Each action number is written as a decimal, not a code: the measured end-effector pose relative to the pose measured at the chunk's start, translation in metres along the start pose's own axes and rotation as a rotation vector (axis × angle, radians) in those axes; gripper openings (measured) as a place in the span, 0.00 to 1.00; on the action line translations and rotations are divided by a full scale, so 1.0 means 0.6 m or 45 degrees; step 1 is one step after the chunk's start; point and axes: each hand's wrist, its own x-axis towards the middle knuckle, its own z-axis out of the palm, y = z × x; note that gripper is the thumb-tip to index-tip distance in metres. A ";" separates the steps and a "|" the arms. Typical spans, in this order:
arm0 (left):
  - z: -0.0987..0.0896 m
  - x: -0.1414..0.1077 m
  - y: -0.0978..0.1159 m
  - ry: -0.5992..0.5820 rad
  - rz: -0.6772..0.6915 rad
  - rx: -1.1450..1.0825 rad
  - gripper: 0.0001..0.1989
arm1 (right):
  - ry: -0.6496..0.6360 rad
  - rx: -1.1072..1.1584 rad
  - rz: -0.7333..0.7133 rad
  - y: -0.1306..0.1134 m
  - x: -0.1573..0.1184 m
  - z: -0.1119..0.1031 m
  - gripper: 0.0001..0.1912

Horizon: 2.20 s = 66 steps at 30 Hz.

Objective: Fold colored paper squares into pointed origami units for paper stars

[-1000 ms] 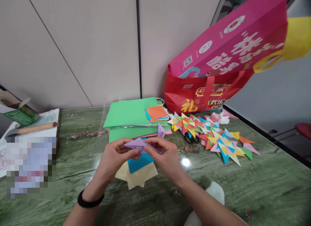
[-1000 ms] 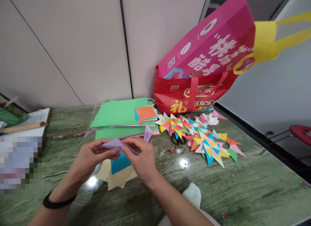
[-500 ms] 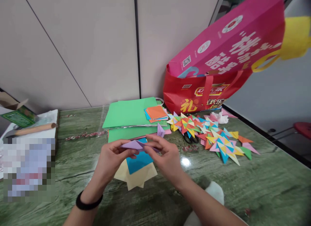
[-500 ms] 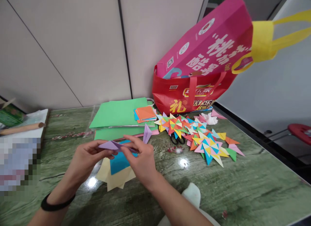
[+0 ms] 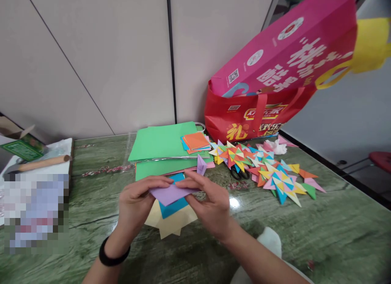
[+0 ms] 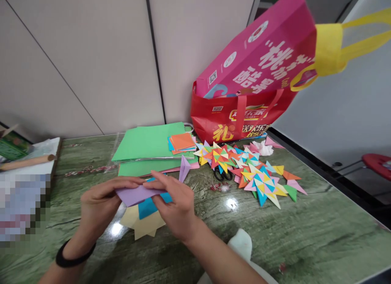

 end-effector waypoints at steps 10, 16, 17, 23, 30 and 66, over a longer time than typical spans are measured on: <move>0.000 0.000 -0.002 0.008 -0.109 -0.058 0.09 | 0.015 -0.054 -0.002 0.000 0.000 0.001 0.25; 0.001 -0.001 -0.004 0.009 -0.156 -0.068 0.11 | 0.007 -0.028 -0.003 0.000 -0.002 0.001 0.24; 0.001 -0.001 -0.004 0.009 -0.161 -0.074 0.11 | 0.012 -0.017 -0.002 0.000 -0.003 0.002 0.24; 0.000 0.000 -0.005 0.016 -0.232 -0.109 0.10 | 0.033 0.033 0.025 0.000 -0.003 0.002 0.24; 0.009 0.004 0.004 -0.142 -0.484 -0.331 0.08 | 0.090 0.063 0.249 0.000 0.003 0.005 0.15; 0.007 0.006 -0.002 -0.404 -0.517 -0.323 0.09 | -0.098 0.360 0.630 0.010 0.011 0.003 0.05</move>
